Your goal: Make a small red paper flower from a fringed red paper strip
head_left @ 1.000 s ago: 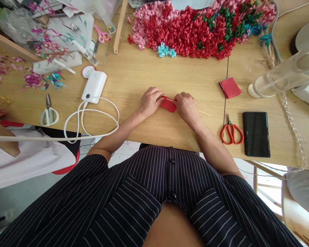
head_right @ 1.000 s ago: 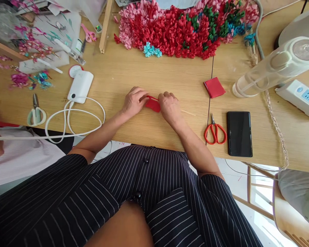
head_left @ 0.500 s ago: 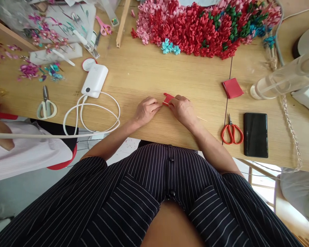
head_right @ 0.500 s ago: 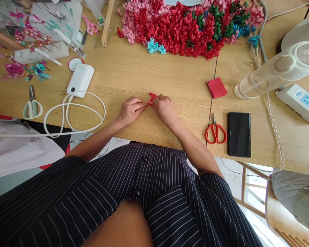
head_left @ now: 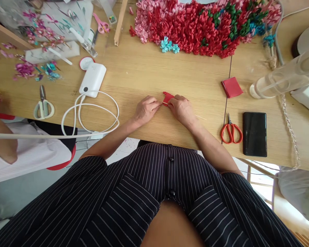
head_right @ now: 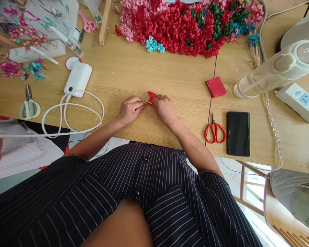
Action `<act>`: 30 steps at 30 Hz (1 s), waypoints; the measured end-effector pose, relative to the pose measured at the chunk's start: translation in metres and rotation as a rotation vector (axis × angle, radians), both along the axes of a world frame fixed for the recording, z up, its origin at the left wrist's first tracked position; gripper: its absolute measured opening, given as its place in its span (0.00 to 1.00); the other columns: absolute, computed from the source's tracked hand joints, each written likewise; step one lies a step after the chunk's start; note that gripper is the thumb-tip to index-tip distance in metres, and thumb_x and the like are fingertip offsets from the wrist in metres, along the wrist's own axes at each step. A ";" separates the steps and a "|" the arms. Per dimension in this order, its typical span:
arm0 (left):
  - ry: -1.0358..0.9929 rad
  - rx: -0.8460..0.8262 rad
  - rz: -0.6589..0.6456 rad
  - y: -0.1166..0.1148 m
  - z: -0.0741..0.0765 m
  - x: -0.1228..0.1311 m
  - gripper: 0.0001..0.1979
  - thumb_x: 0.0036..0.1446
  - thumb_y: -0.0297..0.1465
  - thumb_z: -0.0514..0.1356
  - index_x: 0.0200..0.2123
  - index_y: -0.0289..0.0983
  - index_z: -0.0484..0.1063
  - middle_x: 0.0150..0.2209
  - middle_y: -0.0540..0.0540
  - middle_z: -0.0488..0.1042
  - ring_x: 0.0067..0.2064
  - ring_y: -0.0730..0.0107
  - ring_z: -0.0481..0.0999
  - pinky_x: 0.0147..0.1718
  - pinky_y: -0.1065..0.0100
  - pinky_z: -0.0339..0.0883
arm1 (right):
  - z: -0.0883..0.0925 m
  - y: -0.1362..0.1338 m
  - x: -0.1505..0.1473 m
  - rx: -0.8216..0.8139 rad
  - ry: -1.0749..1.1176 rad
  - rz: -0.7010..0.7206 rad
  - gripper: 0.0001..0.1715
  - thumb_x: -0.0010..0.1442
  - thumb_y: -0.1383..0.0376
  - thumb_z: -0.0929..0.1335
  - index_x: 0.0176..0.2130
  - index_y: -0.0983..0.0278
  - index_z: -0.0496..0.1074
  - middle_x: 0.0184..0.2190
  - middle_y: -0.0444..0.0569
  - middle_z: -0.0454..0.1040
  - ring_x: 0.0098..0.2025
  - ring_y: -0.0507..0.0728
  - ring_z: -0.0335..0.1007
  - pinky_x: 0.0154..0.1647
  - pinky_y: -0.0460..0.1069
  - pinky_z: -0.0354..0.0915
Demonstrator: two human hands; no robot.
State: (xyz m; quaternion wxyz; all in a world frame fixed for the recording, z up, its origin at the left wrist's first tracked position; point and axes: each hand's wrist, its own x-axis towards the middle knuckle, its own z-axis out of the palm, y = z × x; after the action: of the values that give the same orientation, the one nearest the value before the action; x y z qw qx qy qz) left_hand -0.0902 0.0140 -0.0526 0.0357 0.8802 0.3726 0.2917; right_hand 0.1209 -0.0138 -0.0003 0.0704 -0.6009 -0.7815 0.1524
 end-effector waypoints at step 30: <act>-0.006 -0.051 0.074 0.005 0.002 0.008 0.13 0.72 0.33 0.58 0.36 0.38 0.80 0.35 0.45 0.79 0.40 0.64 0.76 0.42 0.63 0.71 | -0.006 0.004 0.004 0.057 0.020 -0.025 0.18 0.76 0.65 0.62 0.47 0.65 0.81 0.45 0.56 0.79 0.44 0.57 0.72 0.43 0.50 0.62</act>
State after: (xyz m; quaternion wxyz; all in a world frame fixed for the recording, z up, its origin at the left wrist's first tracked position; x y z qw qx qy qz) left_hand -0.0817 0.0191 -0.0510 0.0482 0.8638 0.4120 0.2859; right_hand 0.1251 -0.0099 -0.0068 0.0973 -0.6067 -0.7773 0.1350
